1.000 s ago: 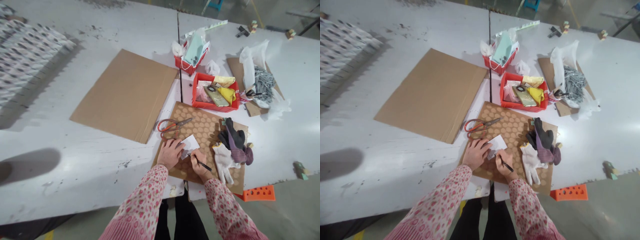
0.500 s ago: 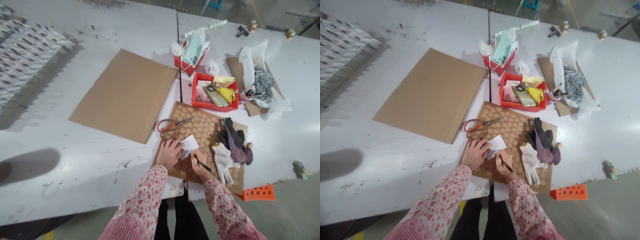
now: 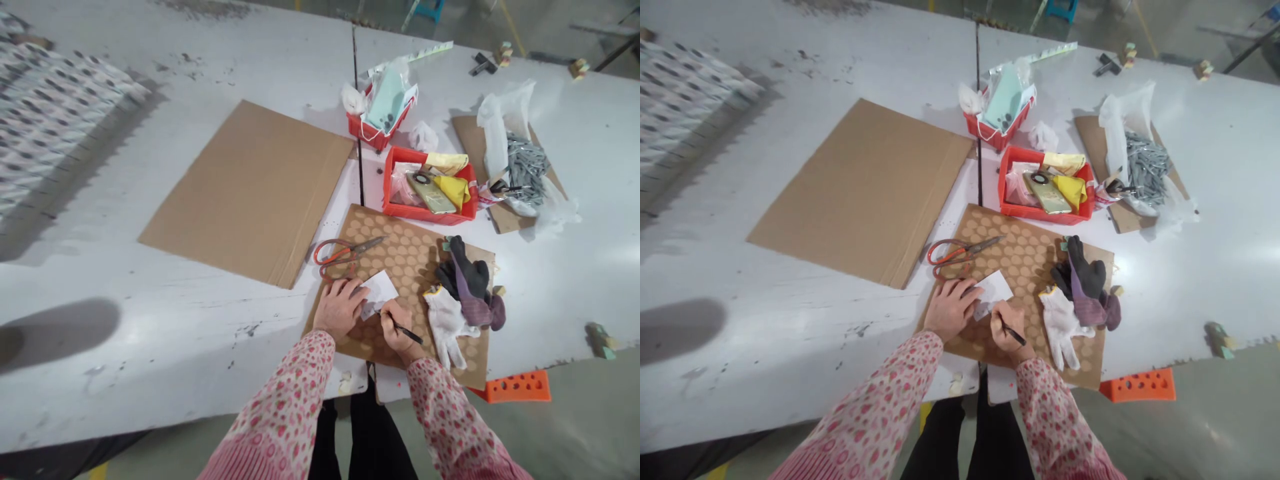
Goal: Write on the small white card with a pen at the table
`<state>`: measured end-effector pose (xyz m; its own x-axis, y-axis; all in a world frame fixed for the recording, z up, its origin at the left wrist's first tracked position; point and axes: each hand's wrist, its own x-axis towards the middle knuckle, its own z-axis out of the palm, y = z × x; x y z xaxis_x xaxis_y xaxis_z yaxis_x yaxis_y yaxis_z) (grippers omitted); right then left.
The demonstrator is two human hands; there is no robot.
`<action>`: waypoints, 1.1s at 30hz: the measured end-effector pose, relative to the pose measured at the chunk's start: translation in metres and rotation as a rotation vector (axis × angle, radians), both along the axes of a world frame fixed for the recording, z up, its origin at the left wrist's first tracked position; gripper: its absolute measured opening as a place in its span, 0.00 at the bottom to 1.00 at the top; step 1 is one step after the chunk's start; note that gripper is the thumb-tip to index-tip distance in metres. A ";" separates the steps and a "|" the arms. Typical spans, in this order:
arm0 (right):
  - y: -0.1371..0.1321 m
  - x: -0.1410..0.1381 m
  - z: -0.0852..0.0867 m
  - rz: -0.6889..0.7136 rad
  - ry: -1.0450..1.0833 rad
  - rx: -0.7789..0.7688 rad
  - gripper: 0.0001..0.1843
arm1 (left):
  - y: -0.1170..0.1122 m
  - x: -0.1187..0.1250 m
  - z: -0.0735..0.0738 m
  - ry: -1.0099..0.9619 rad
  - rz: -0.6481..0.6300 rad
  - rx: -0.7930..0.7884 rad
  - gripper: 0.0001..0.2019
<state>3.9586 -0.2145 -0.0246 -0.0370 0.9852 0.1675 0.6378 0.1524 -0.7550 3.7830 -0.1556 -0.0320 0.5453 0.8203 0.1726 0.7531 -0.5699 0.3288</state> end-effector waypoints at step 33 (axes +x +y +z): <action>-0.003 0.004 0.009 -0.147 0.087 -0.189 0.12 | -0.002 0.003 -0.005 0.039 0.074 -0.256 0.19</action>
<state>3.9630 -0.2172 -0.0160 0.1155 0.9930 -0.0238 0.5743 -0.0863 -0.8141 3.7855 -0.1577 -0.0372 0.4846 0.8723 -0.0656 0.8045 -0.4150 0.4249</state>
